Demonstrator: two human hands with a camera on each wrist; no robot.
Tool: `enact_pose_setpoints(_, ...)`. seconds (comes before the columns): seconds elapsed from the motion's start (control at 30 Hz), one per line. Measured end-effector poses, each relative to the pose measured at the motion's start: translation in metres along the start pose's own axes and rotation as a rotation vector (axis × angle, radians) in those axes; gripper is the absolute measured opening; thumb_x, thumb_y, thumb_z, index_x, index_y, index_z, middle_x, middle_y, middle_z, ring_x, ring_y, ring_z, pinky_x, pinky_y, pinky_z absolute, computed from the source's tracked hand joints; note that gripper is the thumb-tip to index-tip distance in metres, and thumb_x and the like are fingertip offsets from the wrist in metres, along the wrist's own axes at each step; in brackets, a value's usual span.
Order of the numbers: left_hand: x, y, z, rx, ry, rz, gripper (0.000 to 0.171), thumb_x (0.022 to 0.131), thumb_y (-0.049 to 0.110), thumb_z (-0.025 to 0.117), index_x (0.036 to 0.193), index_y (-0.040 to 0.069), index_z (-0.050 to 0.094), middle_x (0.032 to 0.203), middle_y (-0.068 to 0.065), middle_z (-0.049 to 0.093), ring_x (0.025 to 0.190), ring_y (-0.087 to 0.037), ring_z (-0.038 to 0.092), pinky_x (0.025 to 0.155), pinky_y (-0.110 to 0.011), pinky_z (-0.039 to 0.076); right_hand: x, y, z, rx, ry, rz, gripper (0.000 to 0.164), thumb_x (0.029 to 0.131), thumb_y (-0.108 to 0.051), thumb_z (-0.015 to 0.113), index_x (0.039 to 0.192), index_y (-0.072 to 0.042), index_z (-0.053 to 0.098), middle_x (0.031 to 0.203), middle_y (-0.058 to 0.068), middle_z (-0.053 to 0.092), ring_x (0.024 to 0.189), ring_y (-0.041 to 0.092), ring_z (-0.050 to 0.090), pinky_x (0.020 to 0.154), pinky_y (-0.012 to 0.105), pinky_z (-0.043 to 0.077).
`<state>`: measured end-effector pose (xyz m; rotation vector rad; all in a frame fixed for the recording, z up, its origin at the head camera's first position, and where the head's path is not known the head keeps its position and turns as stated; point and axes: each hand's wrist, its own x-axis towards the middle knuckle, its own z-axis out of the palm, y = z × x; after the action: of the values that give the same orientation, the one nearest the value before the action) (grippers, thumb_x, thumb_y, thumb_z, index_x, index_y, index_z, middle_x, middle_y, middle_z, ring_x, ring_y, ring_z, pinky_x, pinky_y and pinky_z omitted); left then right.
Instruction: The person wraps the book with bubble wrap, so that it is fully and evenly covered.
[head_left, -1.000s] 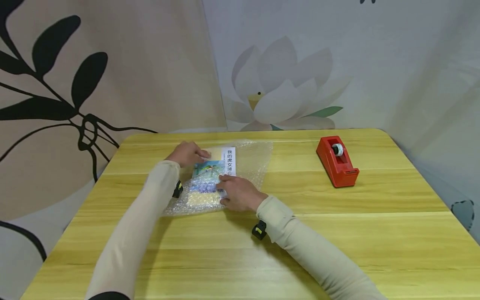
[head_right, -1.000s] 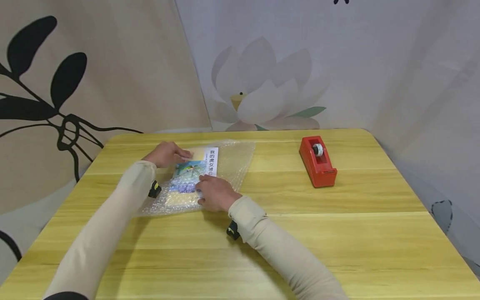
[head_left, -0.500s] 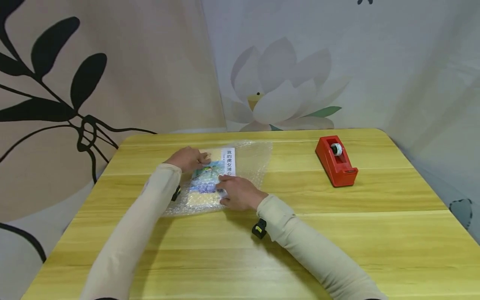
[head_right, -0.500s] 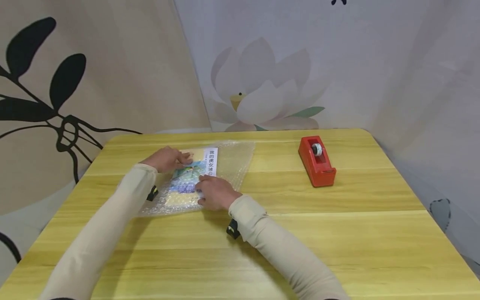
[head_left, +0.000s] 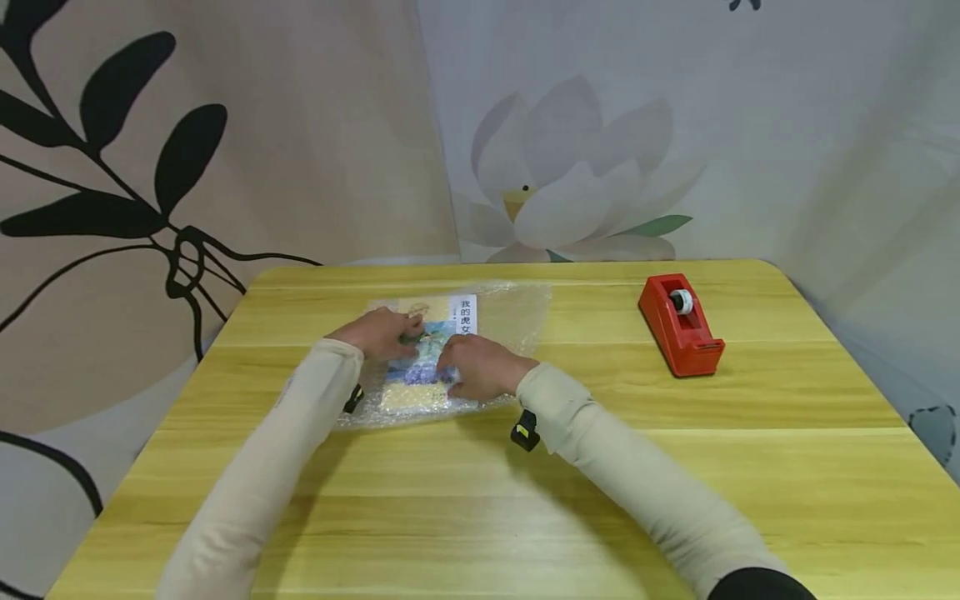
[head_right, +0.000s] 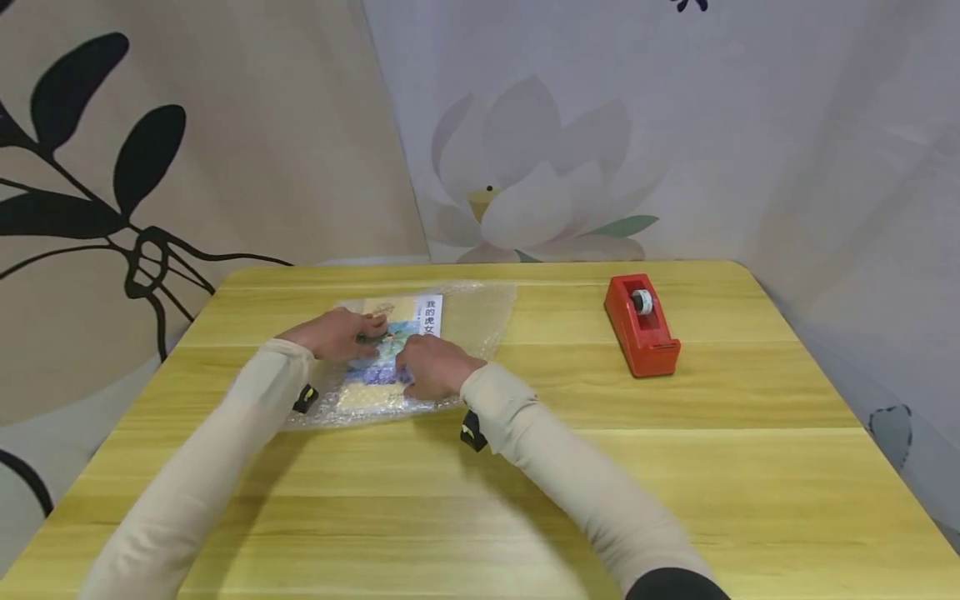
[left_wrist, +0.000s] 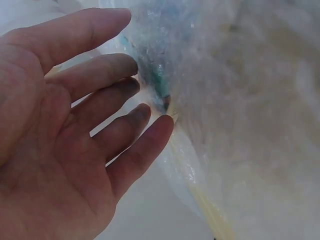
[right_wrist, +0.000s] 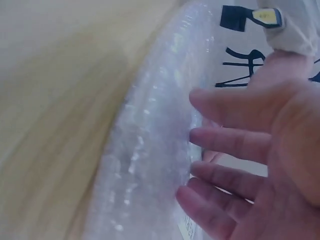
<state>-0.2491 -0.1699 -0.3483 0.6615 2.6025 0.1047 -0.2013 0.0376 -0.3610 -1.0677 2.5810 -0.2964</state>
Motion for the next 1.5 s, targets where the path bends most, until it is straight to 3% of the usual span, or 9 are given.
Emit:
enact_pose_setpoints(0.17, -0.003, 0.0, 0.003, 0.044, 0.031, 0.01, 0.059, 0.101, 0.029, 0.061, 0.151, 0.006, 0.042, 0.162, -0.018, 0.031, 0.101, -0.032, 0.069, 0.117, -0.055, 0.039, 0.006, 0.005, -0.007, 0.058, -0.054, 0.012, 0.039, 0.095, -0.025, 0.07, 0.133, -0.017, 0.063, 0.157, 0.004, 0.046, 0.154, 0.024, 0.027, 0.127, 0.041, 0.027)
enact_pose_setpoints(0.43, -0.006, 0.001, 0.007, 0.0, 0.05, 0.001, 0.058, 0.102, 0.03, 0.059, 0.151, 0.006, 0.041, 0.161, -0.023, 0.028, 0.111, -0.042, 0.066, 0.116, -0.054, 0.04, 0.023, 0.009, -0.01, -0.026, -0.057, 0.051, 0.06, 0.096, 0.0, 0.059, 0.152, -0.014, 0.043, 0.169, 0.01, 0.019, 0.157, 0.028, 0.022, 0.123, 0.041, 0.035)
enact_pose_setpoints(0.57, -0.006, 0.001, 0.008, -0.014, 0.065, 0.0, 0.059, 0.101, 0.029, 0.06, 0.152, 0.007, 0.039, 0.161, -0.023, 0.028, 0.055, -0.025, 0.06, 0.112, -0.05, 0.047, 0.029, 0.009, -0.01, -0.086, -0.115, 0.068, 0.072, 0.098, 0.001, 0.054, 0.161, -0.015, 0.022, 0.172, 0.007, -0.001, 0.159, 0.025, 0.009, 0.127, 0.039, 0.027)
enact_pose_setpoints(0.67, -0.005, 0.001, 0.009, -0.021, 0.074, 0.005, 0.06, 0.1, 0.028, 0.062, 0.151, 0.006, 0.039, 0.162, -0.02, 0.028, 0.043, -0.015, 0.044, 0.112, -0.05, 0.047, 0.032, 0.008, -0.01, -0.1, -0.164, 0.08, 0.073, 0.101, 0.0, 0.048, 0.162, -0.014, 0.012, 0.172, 0.004, -0.005, 0.16, 0.022, 0.001, 0.13, 0.038, 0.013)
enact_pose_setpoints(0.77, -0.005, 0.0, 0.01, -0.046, 0.084, 0.014, 0.06, 0.1, 0.027, 0.062, 0.151, 0.006, 0.04, 0.162, -0.018, 0.029, 0.084, -0.03, 0.071, 0.117, -0.054, 0.04, 0.034, 0.008, -0.011, -0.109, -0.199, 0.087, 0.072, 0.102, 0.0, 0.045, 0.162, -0.014, 0.009, 0.172, 0.004, -0.004, 0.16, 0.02, 0.0, 0.131, 0.037, 0.01)
enact_pose_setpoints(0.87, -0.005, -0.004, 0.012, -0.105, 0.084, 0.014, 0.059, 0.101, 0.026, 0.061, 0.152, 0.007, 0.038, 0.164, -0.015, 0.027, 0.142, -0.043, 0.043, 0.122, -0.058, 0.03, 0.036, 0.008, -0.011, -0.102, -0.207, 0.084, 0.072, 0.102, -0.002, 0.046, 0.162, -0.014, 0.009, 0.172, 0.004, -0.003, 0.16, 0.02, 0.002, 0.131, 0.037, 0.012)
enact_pose_setpoints(1.03, -0.009, -0.012, 0.013, -0.187, 0.081, 0.0, 0.058, 0.103, 0.028, 0.056, 0.155, 0.01, 0.037, 0.166, -0.013, 0.027, 0.152, -0.044, 0.025, 0.123, -0.063, 0.022, 0.038, 0.008, -0.01, -0.071, -0.196, 0.091, 0.072, 0.101, -0.003, 0.049, 0.162, -0.015, 0.013, 0.172, 0.003, -0.001, 0.16, 0.021, 0.004, 0.13, 0.038, 0.012)
enact_pose_setpoints(1.27, -0.044, -0.022, 0.007, -0.323, 0.139, -0.029, 0.054, 0.105, 0.03, 0.051, 0.155, 0.011, 0.039, 0.165, -0.018, 0.029, 0.14, -0.045, 0.046, 0.113, -0.064, 0.039, 0.039, 0.007, -0.009, -0.062, -0.193, 0.108, 0.073, 0.1, 0.002, 0.046, 0.162, -0.017, 0.014, 0.172, 0.002, -0.002, 0.16, 0.019, 0.003, 0.13, 0.037, 0.013)
enact_pose_setpoints(1.5, -0.089, -0.046, 0.017, -0.4, 0.222, -0.107, 0.057, 0.105, 0.035, 0.05, 0.153, 0.006, 0.04, 0.158, -0.026, 0.037, 0.138, -0.053, 0.043, 0.105, -0.066, 0.045, 0.037, 0.008, -0.009, -0.033, -0.189, 0.1, 0.075, 0.098, 0.008, 0.042, 0.162, -0.016, 0.014, 0.172, 0.003, -0.003, 0.16, 0.018, 0.001, 0.13, 0.036, 0.012)
